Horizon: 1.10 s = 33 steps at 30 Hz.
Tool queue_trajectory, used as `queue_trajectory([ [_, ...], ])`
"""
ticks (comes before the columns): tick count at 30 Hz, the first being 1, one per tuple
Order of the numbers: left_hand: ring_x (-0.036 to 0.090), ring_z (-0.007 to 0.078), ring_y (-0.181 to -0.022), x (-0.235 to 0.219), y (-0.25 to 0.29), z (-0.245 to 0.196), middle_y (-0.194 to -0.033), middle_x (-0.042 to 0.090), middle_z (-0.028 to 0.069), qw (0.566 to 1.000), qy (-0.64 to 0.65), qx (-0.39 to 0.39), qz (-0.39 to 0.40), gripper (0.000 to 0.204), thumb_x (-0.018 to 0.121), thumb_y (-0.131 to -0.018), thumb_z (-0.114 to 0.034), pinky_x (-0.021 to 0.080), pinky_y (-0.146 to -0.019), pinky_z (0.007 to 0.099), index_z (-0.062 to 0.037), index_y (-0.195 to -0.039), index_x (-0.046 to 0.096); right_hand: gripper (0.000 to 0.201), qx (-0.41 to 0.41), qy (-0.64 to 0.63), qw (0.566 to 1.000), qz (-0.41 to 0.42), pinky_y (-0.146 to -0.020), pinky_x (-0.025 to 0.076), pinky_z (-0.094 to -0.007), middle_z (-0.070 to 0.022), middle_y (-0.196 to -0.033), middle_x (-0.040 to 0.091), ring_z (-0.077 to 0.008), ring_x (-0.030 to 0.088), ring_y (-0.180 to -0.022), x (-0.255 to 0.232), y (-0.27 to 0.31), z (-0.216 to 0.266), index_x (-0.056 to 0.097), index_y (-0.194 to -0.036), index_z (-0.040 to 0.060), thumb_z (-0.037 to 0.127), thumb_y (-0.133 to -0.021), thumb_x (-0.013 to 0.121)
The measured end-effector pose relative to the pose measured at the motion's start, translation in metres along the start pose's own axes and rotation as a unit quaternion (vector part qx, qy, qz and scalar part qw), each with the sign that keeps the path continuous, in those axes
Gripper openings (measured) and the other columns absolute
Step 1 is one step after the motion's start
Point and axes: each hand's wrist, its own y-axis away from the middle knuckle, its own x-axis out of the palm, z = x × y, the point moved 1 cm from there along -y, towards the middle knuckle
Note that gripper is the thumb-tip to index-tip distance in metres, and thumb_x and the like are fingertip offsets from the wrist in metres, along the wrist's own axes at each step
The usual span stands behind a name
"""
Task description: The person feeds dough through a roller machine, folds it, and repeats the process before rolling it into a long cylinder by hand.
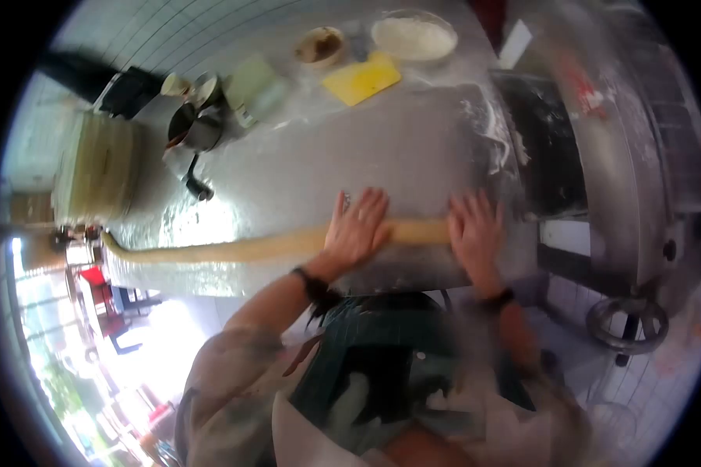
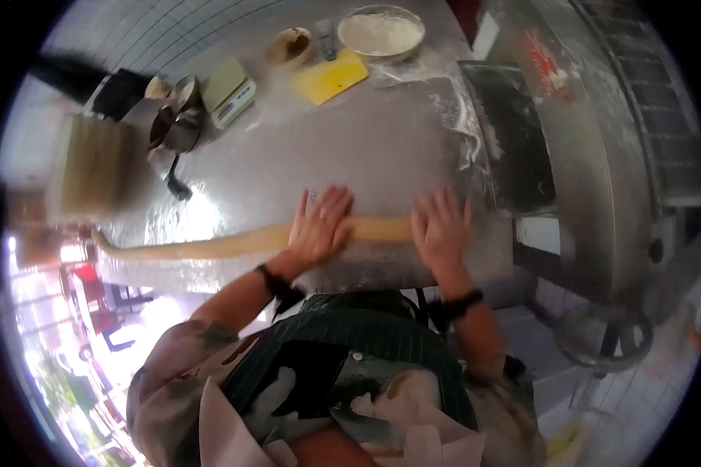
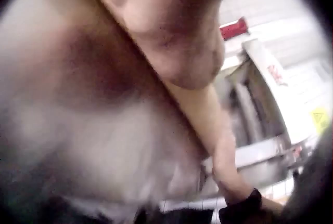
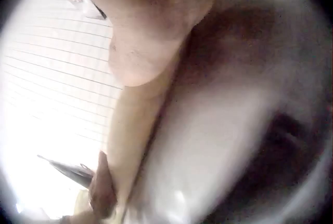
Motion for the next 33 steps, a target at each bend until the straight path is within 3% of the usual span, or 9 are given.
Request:
queue_trajectory([
  [3, 0.032, 0.0282, -0.14, -0.02, -0.055, 0.01, -0.149, 0.039, 0.0107, 0.989, 0.011, -0.127, -0.081, 0.048, 0.048, -0.095, -0.033, 0.022, -0.109, 0.0637, -0.0129, -0.138, 0.045, 0.03, 0.003, -0.012, 0.994, -0.107, -0.107, 0.029, -0.0584, -0.0133, -0.127, 0.057, -0.035, 0.046, -0.128, -0.007, -0.081, -0.001, 0.063, -0.119, 0.0183, 0.03, -0.093, 0.053],
  [5, 0.037, 0.0299, -0.136, -0.026, -0.067, 0.014, -0.145, 0.043, 0.0116, 0.995, -0.065, -0.024, -0.07, 0.043, 0.049, -0.095, -0.033, 0.028, -0.106, 0.0632, -0.0118, -0.131, 0.05, 0.031, -0.078, -0.048, 0.989, -0.115, -0.107, 0.03, -0.0573, -0.0136, -0.126, 0.058, -0.0366, 0.046, -0.127, -0.01, -0.107, 0.002, 0.061, -0.123, 0.017, 0.026, -0.095, 0.051],
  [14, 0.035, 0.0287, -0.138, 0.008, 0.04, -0.028, -0.146, 0.041, 0.013, 0.987, 0.062, 0.151, -0.008, 0.049, 0.049, -0.096, -0.036, 0.025, -0.11, 0.0612, -0.012, -0.139, 0.047, 0.04, -0.165, 0.018, 0.985, -0.036, -0.107, 0.029, -0.0602, -0.0121, -0.137, 0.052, -0.0368, 0.044, -0.13, 0.002, 0.064, -0.004, 0.062, -0.126, 0.0168, 0.028, -0.088, 0.059],
  [21, 0.037, 0.0296, -0.136, -0.008, -0.06, -0.003, -0.143, 0.044, 0.0151, 0.994, -0.006, -0.01, -0.111, 0.047, 0.045, -0.097, -0.037, 0.024, -0.109, 0.0615, -0.0058, -0.131, 0.052, 0.046, -0.06, -0.117, 0.991, -0.037, -0.106, 0.034, -0.0539, -0.0145, -0.139, 0.049, -0.0364, 0.05, -0.122, -0.018, -0.07, 0.028, 0.057, -0.131, 0.0155, 0.033, -0.089, 0.06],
  [24, 0.045, 0.0299, -0.128, 0.004, -0.033, -0.008, -0.136, 0.05, 0.014, 0.994, -0.012, 0.107, -0.004, 0.039, 0.051, -0.092, -0.027, 0.031, -0.105, 0.0593, -0.0038, -0.123, 0.056, 0.054, -0.291, -0.063, 0.951, 0.087, -0.098, 0.04, -0.0486, -0.013, -0.13, 0.054, -0.0351, 0.053, -0.113, -0.017, -0.046, 0.06, 0.056, -0.129, 0.013, 0.031, -0.081, 0.069],
  [27, 0.048, 0.0275, -0.125, 0.001, 0.0, 0.017, -0.128, 0.056, 0.0116, 0.979, 0.074, 0.168, -0.094, 0.035, 0.055, -0.089, -0.024, 0.033, -0.104, 0.0575, -0.0063, -0.119, 0.058, 0.057, -0.239, -0.019, 0.958, 0.156, -0.093, 0.042, -0.0457, -0.0112, -0.119, 0.057, -0.0325, 0.054, -0.108, -0.027, -0.026, 0.058, 0.056, -0.126, 0.0128, 0.027, -0.074, 0.075],
  [28, 0.056, 0.0306, -0.115, -0.005, 0.011, 0.044, -0.12, 0.06, 0.0122, 0.966, 0.107, 0.151, -0.179, 0.035, 0.055, -0.088, -0.021, 0.044, -0.093, 0.054, -0.0084, -0.12, 0.055, 0.057, -0.236, -0.013, 0.958, 0.16, -0.093, 0.042, -0.0457, -0.0112, -0.119, 0.057, -0.0325, 0.054, -0.108, -0.028, -0.02, 0.049, 0.056, -0.126, 0.0128, 0.027, -0.074, 0.075],
  [31, 0.062, 0.0426, -0.086, -0.055, 0.041, 0.139, -0.114, 0.06, 0.0196, 0.97, 0.124, -0.2, -0.053, 0.037, 0.056, -0.089, -0.021, 0.053, -0.066, 0.0492, -0.0089, -0.123, 0.049, 0.06, -0.265, 0.021, 0.954, 0.138, -0.088, 0.042, -0.0446, -0.0094, -0.112, 0.058, -0.0309, 0.055, -0.105, -0.033, -0.025, 0.022, 0.055, -0.125, 0.0127, 0.021, -0.07, 0.077],
  [33, 0.061, 0.0409, -0.098, -0.06, 0.073, 0.228, -0.114, 0.059, 0.0226, 0.927, 0.032, -0.331, -0.176, 0.041, 0.059, -0.088, -0.026, 0.05, -0.08, 0.0508, -0.0069, -0.124, 0.05, 0.062, -0.171, 0.109, 0.973, 0.112, -0.094, 0.042, -0.0449, -0.0093, -0.114, 0.058, -0.0303, 0.055, -0.108, -0.047, -0.029, 0.027, 0.054, -0.128, 0.0128, 0.013, -0.07, 0.077],
])
